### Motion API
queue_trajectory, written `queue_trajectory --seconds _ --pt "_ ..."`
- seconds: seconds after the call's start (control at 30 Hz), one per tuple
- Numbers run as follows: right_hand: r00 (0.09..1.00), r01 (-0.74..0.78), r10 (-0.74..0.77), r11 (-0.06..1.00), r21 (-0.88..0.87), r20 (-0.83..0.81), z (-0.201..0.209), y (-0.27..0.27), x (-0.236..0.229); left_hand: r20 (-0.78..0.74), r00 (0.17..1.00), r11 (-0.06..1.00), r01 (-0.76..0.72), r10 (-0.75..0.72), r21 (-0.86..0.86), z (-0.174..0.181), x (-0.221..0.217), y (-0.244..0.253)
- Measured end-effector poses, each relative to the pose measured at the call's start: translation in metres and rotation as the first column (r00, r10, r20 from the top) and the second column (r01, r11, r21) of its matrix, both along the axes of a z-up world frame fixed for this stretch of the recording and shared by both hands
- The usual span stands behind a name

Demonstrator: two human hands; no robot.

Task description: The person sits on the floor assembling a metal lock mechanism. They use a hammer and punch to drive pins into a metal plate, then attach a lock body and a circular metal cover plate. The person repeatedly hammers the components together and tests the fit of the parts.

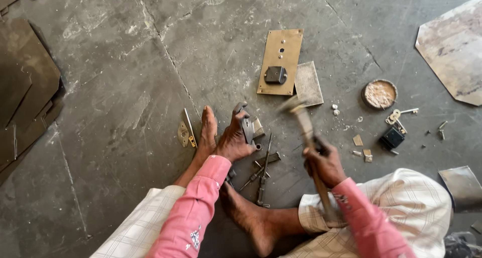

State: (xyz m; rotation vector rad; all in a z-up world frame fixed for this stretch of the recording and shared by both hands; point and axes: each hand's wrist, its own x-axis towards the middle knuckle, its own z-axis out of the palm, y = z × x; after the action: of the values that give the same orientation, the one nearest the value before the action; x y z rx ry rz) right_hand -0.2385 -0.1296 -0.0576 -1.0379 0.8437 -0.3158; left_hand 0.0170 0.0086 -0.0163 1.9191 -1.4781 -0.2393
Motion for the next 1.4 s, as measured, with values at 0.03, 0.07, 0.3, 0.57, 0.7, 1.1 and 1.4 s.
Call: queue_trajectory --seconds 0.03,0.07,0.3,0.57,0.7,1.1,1.4 --pt "0.986 0.135 -0.133 0.991 -0.011 0.101 -0.002 -0.002 0.003 0.004 1.0 0.999 0.014 -0.014 -0.051 0.0 0.0 0.0" --pt "0.949 0.26 -0.255 0.966 -0.002 0.187 -0.006 0.003 -0.001 -0.008 1.0 1.0 -0.004 0.004 -0.009 -0.003 -0.005 0.006" --pt "0.999 0.004 -0.006 0.998 0.06 0.033 -0.013 -0.005 0.005 0.01 0.999 0.999 0.032 -0.032 -0.009 0.0 0.001 -0.006" --pt "0.998 0.06 -0.062 0.987 0.15 0.005 0.001 0.008 -0.005 0.012 1.0 1.0 0.024 -0.024 -0.002 0.003 -0.001 -0.003" --pt "0.959 -0.279 0.231 0.869 -0.408 -0.165 0.01 0.019 -0.018 -0.06 0.996 0.984 -0.047 0.058 0.175 -0.006 -0.007 0.009" --pt "0.895 -0.426 0.203 0.132 -0.895 -0.396 0.016 0.018 0.009 0.024 0.998 0.997 -0.055 0.053 0.058 0.009 -0.003 -0.008" --pt "0.933 -0.357 0.136 0.212 -0.91 -0.334 -0.007 0.039 -0.006 -0.062 0.994 0.983 -0.075 0.087 0.169 -0.002 -0.004 0.002"
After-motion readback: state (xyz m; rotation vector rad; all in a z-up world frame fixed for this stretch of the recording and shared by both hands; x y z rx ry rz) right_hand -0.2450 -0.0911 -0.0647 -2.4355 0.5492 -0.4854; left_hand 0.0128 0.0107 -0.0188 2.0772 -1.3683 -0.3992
